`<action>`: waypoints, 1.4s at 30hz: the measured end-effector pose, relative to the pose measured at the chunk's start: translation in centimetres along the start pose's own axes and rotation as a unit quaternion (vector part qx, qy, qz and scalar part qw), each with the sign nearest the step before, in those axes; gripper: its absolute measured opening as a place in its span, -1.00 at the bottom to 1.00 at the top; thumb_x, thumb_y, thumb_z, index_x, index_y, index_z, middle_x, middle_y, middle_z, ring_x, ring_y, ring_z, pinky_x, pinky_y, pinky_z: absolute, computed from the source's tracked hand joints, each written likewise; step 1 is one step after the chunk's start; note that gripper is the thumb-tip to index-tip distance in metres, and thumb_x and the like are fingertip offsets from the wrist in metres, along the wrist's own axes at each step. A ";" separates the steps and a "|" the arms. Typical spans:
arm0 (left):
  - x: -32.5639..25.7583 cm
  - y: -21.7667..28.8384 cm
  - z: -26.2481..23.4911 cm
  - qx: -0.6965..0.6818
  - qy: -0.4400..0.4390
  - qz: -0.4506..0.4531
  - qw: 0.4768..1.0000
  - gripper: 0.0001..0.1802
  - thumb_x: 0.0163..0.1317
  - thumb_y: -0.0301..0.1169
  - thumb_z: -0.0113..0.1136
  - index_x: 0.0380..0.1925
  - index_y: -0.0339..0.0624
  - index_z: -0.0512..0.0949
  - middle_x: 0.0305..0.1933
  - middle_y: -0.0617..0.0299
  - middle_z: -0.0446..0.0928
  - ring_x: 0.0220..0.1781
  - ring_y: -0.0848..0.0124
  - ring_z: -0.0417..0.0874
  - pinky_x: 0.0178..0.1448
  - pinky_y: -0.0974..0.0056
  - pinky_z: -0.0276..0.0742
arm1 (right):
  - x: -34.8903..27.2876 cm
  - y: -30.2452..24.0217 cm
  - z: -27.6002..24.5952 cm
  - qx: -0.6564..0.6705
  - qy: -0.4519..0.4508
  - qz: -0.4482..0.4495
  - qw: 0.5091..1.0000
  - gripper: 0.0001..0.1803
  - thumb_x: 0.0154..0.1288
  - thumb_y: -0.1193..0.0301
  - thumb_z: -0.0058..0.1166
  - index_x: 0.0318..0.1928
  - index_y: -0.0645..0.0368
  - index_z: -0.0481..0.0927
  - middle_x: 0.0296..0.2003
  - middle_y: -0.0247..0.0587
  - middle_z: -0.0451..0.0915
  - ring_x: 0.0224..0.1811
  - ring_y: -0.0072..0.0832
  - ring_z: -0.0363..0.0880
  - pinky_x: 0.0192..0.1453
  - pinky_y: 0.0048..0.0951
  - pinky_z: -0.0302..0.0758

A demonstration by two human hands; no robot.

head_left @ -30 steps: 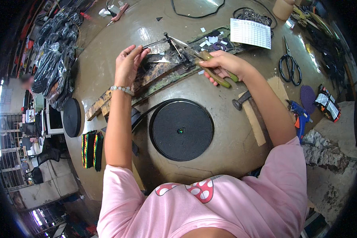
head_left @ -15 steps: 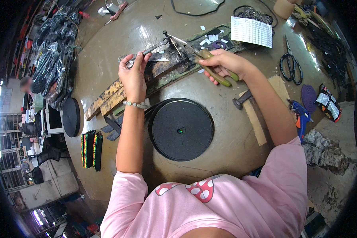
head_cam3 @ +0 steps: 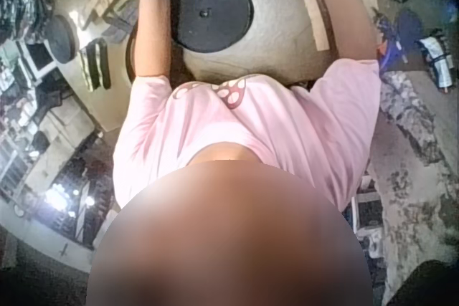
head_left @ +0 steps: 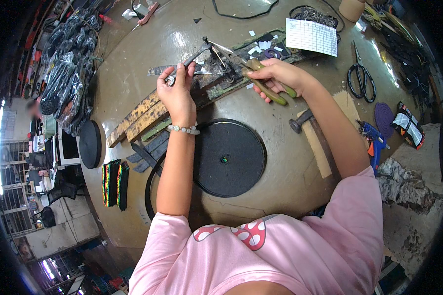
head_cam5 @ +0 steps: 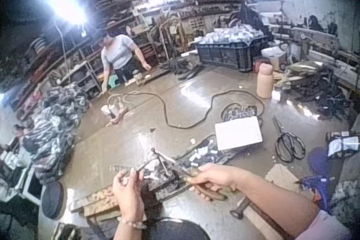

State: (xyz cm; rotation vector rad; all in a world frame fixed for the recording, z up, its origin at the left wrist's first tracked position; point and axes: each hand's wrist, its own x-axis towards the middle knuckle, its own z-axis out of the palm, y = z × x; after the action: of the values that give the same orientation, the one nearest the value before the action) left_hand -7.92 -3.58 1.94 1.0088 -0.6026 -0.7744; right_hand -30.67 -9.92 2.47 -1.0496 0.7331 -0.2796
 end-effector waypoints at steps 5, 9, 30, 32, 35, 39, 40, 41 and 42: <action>3.1 1.3 -1.2 0.086 -0.073 -0.048 0.992 -0.66 0.21 -0.56 0.15 -0.11 -0.38 0.22 -0.28 -0.02 0.50 -0.27 0.24 0.66 -0.27 0.41 0.64 | 0.3 0.3 -0.3 -0.007 -0.001 -0.009 1.000 -0.75 0.28 0.30 0.02 -0.29 0.25 0.39 -0.52 -0.21 0.48 -0.61 -0.50 0.50 -0.57 -0.49 0.55; 7.0 2.2 -2.0 0.152 -0.161 -0.082 0.972 -0.61 0.19 -0.52 0.19 -0.03 -0.36 0.28 -0.38 0.11 0.52 -0.45 0.54 0.49 -0.43 0.58 0.36 | 0.5 0.4 -0.3 -0.010 0.012 -0.007 1.000 -0.74 0.29 0.30 0.02 -0.29 0.26 0.39 -0.52 -0.19 0.47 -0.62 -0.50 0.51 -0.58 -0.47 0.55; 19.1 2.0 4.3 0.307 -0.445 -0.194 0.819 -0.39 0.15 -0.46 0.25 0.17 -0.29 0.23 -0.09 0.08 0.56 -0.24 0.57 0.56 -0.09 0.55 0.51 | -2.0 -1.8 1.0 -0.187 0.071 -0.003 0.980 -0.72 0.26 0.29 -0.02 -0.40 0.30 0.45 -0.54 -0.25 0.53 -0.60 -0.55 0.52 -0.49 -0.48 0.46; 18.9 2.0 3.7 0.313 -0.433 -0.183 0.825 -0.45 0.18 -0.45 0.23 0.16 -0.25 0.28 -0.10 0.14 0.55 -0.26 0.64 0.52 -0.22 0.62 0.44 | -1.9 -1.8 1.3 -0.237 0.088 -0.029 0.967 -0.71 0.23 0.28 0.00 -0.42 0.31 0.46 -0.57 -0.25 0.52 -0.61 -0.55 0.51 -0.48 -0.45 0.44; 18.8 1.9 3.2 0.302 -0.429 -0.186 0.831 -0.44 0.15 -0.44 0.27 0.14 -0.27 0.30 -0.11 0.13 0.56 -0.25 0.61 0.56 -0.20 0.62 0.48 | -1.8 -1.7 1.6 -0.318 0.121 -0.038 0.940 -0.67 0.21 0.25 0.01 -0.43 0.33 0.49 -0.58 -0.19 0.54 -0.59 -0.49 0.54 -0.45 -0.40 0.44; 18.9 2.0 3.0 0.290 -0.423 -0.182 0.839 -0.43 0.13 -0.45 0.29 0.13 -0.29 0.29 -0.12 0.11 0.57 -0.25 0.58 0.59 -0.17 0.60 0.52 | -1.7 -1.7 1.7 -0.388 0.145 -0.038 0.909 -0.61 0.19 0.20 0.00 -0.40 0.37 0.52 -0.52 -0.02 0.58 -0.54 -0.32 0.59 -0.36 -0.31 0.46; 18.9 2.0 3.0 0.291 -0.426 -0.179 0.838 -0.43 0.13 -0.45 0.28 0.12 -0.29 0.29 -0.12 0.11 0.58 -0.25 0.58 0.59 -0.18 0.60 0.52 | -1.8 -1.6 1.7 -0.410 0.153 -0.054 0.898 -0.60 0.19 0.20 0.00 -0.40 0.38 0.52 -0.49 0.02 0.58 -0.53 -0.29 0.59 -0.34 -0.29 0.47; 18.9 2.0 3.0 0.293 -0.429 -0.176 0.836 -0.43 0.13 -0.45 0.28 0.12 -0.29 0.30 -0.12 0.11 0.58 -0.25 0.57 0.59 -0.19 0.60 0.51 | -1.8 -1.6 1.7 -0.427 0.161 -0.071 0.887 -0.59 0.19 0.19 0.00 -0.40 0.39 0.52 -0.47 0.07 0.59 -0.52 -0.26 0.60 -0.32 -0.26 0.48; 18.9 2.0 3.0 0.296 -0.431 -0.173 0.835 -0.44 0.13 -0.46 0.28 0.12 -0.29 0.30 -0.13 0.12 0.58 -0.25 0.57 0.59 -0.20 0.60 0.51 | -1.9 -1.5 1.8 -0.437 0.167 -0.088 0.880 -0.58 0.18 0.18 0.00 -0.40 0.40 0.52 -0.45 0.11 0.59 -0.51 -0.23 0.60 -0.30 -0.24 0.48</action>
State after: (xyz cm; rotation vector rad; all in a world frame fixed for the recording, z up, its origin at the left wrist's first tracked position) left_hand 1.56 -19.59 6.76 1.3333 -1.5395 -1.4399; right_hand -30.65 -8.42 5.03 -1.9681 1.1198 -0.2920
